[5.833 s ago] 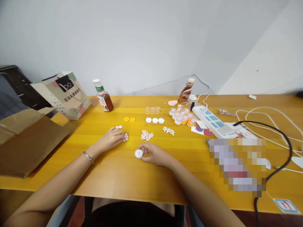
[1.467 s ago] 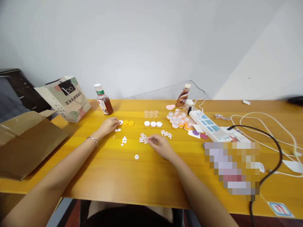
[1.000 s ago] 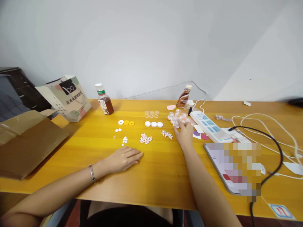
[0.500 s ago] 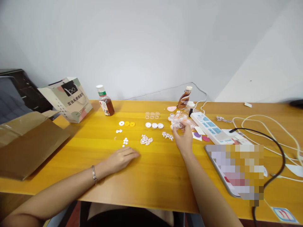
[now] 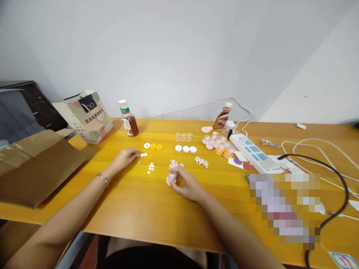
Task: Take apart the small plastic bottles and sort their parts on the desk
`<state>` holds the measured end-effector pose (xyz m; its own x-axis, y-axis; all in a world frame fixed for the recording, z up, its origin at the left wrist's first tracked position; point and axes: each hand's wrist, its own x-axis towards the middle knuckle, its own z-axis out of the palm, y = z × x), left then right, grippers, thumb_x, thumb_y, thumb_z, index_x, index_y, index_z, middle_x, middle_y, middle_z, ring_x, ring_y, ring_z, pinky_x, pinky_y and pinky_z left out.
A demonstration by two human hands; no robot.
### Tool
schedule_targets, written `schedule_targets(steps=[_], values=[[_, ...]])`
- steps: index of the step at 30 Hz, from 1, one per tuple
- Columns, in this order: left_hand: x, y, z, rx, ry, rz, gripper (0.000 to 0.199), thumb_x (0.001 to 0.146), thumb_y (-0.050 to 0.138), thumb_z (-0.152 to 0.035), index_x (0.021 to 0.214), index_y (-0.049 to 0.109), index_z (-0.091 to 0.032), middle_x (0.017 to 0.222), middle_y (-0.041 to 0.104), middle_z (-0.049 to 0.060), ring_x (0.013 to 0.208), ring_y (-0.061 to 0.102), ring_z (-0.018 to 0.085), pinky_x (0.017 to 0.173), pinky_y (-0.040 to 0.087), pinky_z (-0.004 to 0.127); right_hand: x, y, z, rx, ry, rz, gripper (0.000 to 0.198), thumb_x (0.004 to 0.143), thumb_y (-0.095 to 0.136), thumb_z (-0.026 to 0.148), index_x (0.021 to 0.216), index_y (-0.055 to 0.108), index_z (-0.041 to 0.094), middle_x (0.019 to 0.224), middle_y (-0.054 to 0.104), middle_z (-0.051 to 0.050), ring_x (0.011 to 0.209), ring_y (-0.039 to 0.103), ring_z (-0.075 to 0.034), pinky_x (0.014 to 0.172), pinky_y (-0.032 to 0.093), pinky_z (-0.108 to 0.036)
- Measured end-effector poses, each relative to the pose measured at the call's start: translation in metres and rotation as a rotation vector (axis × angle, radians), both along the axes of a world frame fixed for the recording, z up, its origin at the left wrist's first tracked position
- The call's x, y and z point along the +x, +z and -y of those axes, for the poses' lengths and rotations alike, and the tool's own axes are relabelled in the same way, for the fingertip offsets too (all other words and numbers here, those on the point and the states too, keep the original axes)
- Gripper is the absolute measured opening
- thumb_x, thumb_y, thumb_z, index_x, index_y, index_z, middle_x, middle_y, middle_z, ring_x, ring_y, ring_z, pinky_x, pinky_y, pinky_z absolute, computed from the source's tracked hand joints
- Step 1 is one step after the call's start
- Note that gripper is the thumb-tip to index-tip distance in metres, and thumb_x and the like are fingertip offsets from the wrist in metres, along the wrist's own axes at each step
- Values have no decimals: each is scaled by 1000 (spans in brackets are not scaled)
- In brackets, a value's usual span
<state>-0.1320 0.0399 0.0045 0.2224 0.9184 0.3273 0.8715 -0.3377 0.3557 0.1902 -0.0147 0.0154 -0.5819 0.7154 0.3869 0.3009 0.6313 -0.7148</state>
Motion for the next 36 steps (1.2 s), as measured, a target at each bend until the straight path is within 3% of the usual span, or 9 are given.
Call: schedule_targets(steps=[12, 21, 25, 28, 32, 36], values=[[9, -2, 1, 9, -35, 45, 20, 81, 50, -27, 95, 62, -18, 88, 64, 6, 78, 61, 17, 74, 47, 28, -1, -8, -1, -32, 34, 80, 34, 78, 52, 27, 111, 43, 22, 98, 59, -7, 84, 59, -19, 78, 49, -35], [15, -4, -5, 54, 1, 49, 21, 83, 49, -26, 97, 60, -16, 87, 63, 7, 81, 60, 18, 76, 46, 30, -3, -4, -1, -28, 39, 68, 30, 79, 53, 27, 107, 43, 22, 92, 60, -5, 77, 58, -17, 74, 49, -33], [28, 6, 13, 158, 2, 70, 23, 85, 46, -29, 101, 58, -17, 93, 61, 8, 88, 57, 20, 81, 44, 33, -3, -8, -2, -25, 35, 34, 34, 77, 55, 26, 109, 43, 21, 88, 59, -4, 75, 58, -16, 73, 50, -31], [52, 15, 35, 193, -97, 115, 23, 86, 45, -32, 100, 57, -18, 94, 60, 7, 88, 56, 18, 83, 43, 32, -4, -10, -4, -39, 31, 21, 32, 76, 56, 26, 107, 45, 21, 86, 59, -3, 73, 57, -15, 70, 50, -30], [91, 21, 69, 21, -352, 93, 33, 79, 54, -46, 98, 57, -18, 88, 59, 5, 83, 55, 18, 76, 43, 30, -7, -8, -4, -91, 16, -30, 24, 76, 58, 26, 97, 49, 21, 82, 60, -2, 70, 56, -14, 66, 49, -27], [119, 11, 86, -111, -360, 122, 42, 70, 60, -54, 89, 56, -16, 80, 55, 4, 73, 52, 16, 65, 42, 26, -10, -6, -1, -147, -7, -81, 22, 74, 60, 27, 93, 50, 20, 78, 58, -1, 68, 56, -13, 65, 48, -26]])
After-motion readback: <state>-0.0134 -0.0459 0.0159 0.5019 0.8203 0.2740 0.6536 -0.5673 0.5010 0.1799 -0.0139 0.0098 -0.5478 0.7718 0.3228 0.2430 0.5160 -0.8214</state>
